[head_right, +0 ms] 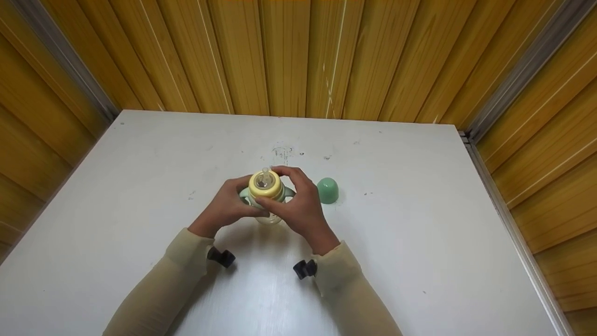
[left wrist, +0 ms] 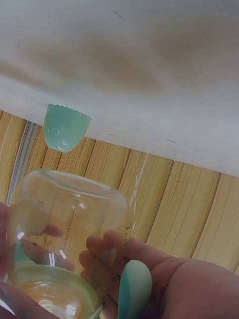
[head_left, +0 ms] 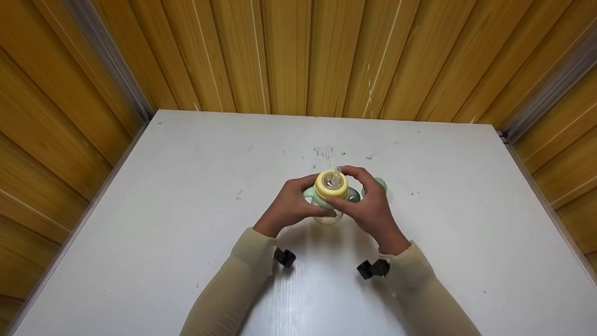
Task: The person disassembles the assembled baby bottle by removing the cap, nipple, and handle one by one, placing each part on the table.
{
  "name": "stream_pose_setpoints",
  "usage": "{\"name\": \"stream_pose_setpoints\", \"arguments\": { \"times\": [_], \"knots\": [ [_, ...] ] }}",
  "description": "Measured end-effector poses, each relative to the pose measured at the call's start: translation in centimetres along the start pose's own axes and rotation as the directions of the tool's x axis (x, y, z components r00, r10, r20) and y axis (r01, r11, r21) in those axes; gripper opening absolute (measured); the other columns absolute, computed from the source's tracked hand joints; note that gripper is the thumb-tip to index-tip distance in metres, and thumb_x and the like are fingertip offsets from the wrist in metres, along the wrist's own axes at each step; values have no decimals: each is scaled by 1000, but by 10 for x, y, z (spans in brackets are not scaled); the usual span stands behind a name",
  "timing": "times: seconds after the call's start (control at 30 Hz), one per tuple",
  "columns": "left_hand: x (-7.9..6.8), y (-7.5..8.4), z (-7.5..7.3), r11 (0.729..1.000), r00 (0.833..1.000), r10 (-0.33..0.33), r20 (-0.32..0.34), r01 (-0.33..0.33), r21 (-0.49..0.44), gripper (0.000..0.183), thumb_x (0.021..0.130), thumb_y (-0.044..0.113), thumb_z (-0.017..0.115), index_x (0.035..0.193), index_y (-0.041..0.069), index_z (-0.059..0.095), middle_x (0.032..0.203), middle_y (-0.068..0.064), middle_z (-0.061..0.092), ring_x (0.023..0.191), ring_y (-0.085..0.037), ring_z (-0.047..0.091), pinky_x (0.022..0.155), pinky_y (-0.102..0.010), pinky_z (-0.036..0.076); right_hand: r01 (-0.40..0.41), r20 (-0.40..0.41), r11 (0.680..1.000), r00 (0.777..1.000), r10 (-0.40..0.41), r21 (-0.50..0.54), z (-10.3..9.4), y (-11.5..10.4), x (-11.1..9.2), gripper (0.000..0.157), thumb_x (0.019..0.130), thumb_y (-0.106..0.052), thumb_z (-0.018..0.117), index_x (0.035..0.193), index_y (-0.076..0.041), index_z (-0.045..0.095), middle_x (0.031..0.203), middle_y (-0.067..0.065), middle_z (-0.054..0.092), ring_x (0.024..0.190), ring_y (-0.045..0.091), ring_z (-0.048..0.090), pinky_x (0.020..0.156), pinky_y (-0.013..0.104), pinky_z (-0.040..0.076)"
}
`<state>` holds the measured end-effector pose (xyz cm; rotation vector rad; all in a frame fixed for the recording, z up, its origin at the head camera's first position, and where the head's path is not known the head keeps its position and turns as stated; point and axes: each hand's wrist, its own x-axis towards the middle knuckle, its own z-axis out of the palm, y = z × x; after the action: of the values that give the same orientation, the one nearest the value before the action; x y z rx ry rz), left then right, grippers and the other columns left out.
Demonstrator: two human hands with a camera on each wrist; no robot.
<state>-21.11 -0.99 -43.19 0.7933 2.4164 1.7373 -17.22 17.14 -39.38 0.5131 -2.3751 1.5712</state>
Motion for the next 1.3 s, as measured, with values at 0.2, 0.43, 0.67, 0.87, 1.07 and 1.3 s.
{"name": "stream_pose_setpoints", "arguments": {
  "times": [0.2,0.43,0.67,0.87,1.07,1.3],
  "knots": [
    [-5,-4,1,1000,1000,-10,20,10,1,69,56,43,83,119,39,54,110,17,62,93,-8,58,80,-33,49,23,21,1000,999,-24,16,3,19,-2,56,69,-27,78,120,-21,55,119,-4,58,122,15,45,106,49,26],
    [0,-1,-1,1000,1000,3,31,-3,6,70,56,43,84,119,40,54,110,18,61,93,-7,58,81,-31,49,34,40,999,999,-34,17,-1,15,1,56,70,-20,78,121,-19,54,121,-2,58,123,17,44,106,50,25],
    [0,7,-2,1000,999,-16,36,16,0,70,57,35,85,121,34,55,112,15,62,95,-8,57,84,-35,48,37,58,999,998,-39,30,-4,-11,1,55,71,-13,76,121,-7,54,121,8,58,123,25,44,106,53,24],
    [-6,24,-8,1000,999,-16,34,16,-2,69,59,30,84,122,29,56,112,13,62,96,-8,57,84,-33,48,46,65,998,997,-49,39,-4,-19,1,56,72,-12,75,123,-6,52,123,10,56,124,25,43,106,53,24],
    [-6,25,-7,1000,1000,-20,22,20,-9,67,60,30,84,121,31,56,112,14,62,96,-7,57,84,-30,48,42,45,999,998,-43,15,-3,-19,-1,60,71,-15,76,125,-7,50,124,9,54,123,23,42,105,53,24],
    [-8,25,-7,999,1000,-12,17,12,-34,66,61,28,84,121,30,56,111,13,62,95,-11,57,83,-36,49,22,-24,1000,999,-23,-20,1,-18,-3,56,69,-18,78,117,-7,51,117,4,56,120,19,45,104,45,28]
  ]
}}
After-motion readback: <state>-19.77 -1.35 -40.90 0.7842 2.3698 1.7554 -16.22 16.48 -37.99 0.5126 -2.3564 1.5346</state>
